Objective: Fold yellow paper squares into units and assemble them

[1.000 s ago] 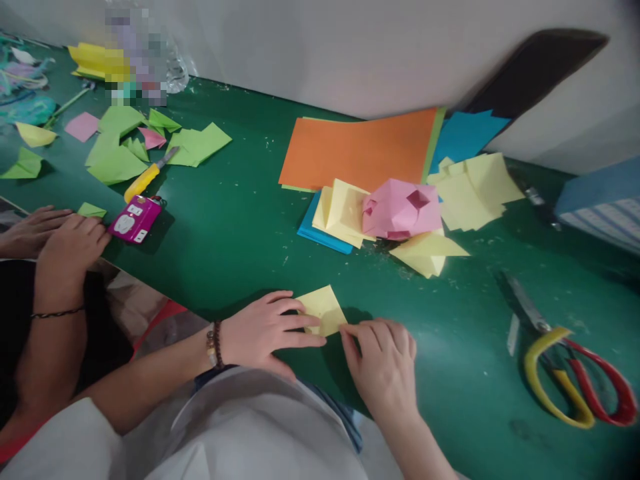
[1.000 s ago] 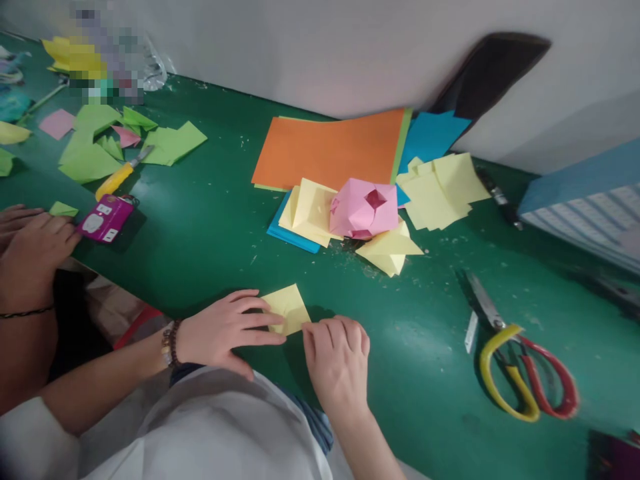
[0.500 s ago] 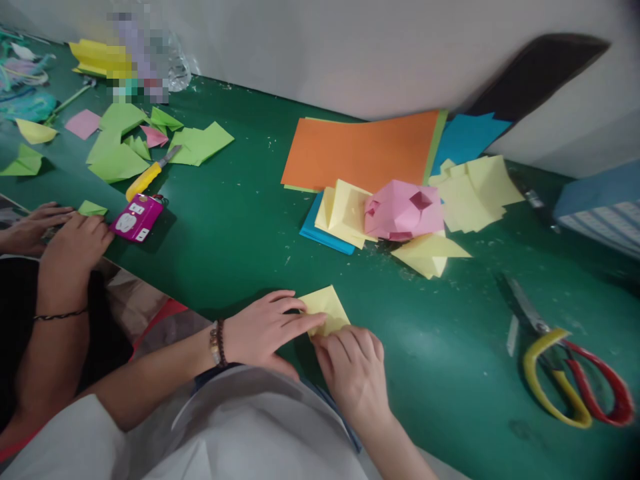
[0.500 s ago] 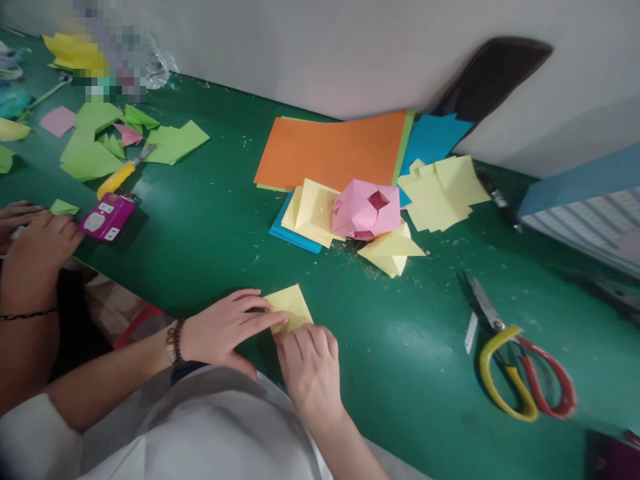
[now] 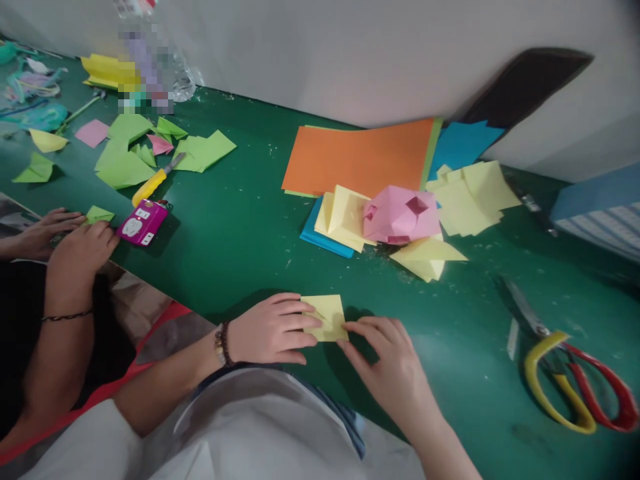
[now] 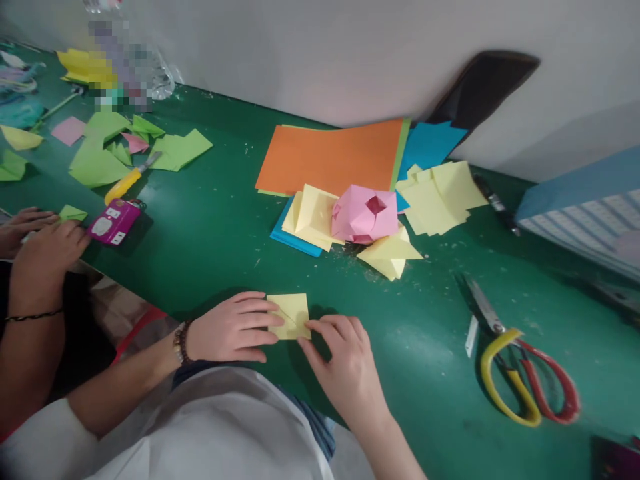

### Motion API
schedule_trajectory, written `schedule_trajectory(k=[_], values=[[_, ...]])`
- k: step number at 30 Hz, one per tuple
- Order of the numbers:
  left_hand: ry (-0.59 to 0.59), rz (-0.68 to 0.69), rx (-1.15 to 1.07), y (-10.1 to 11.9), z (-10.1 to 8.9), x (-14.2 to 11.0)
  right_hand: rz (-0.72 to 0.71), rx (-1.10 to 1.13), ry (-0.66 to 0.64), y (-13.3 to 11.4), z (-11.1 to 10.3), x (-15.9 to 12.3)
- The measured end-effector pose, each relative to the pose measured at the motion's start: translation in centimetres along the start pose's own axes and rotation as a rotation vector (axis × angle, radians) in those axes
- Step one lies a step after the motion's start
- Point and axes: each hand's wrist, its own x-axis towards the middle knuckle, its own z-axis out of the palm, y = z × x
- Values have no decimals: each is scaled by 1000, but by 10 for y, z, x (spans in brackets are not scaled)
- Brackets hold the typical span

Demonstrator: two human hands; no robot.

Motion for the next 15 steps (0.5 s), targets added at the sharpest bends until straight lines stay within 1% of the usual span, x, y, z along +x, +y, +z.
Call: schedule_trajectory(k=[3,6,11,15], values=[[28,-154,37,5,1,5,-16,-12,-19,-8,5,-4],[-5,-250,52,9,2,9,-19,-5,-16,-13,8,-7],[-9,-263,11,9,2,12,-12,61,-9,-18,8,-6],[43,-232,2,6,3,10,-30,56,31,-21,5,-6]])
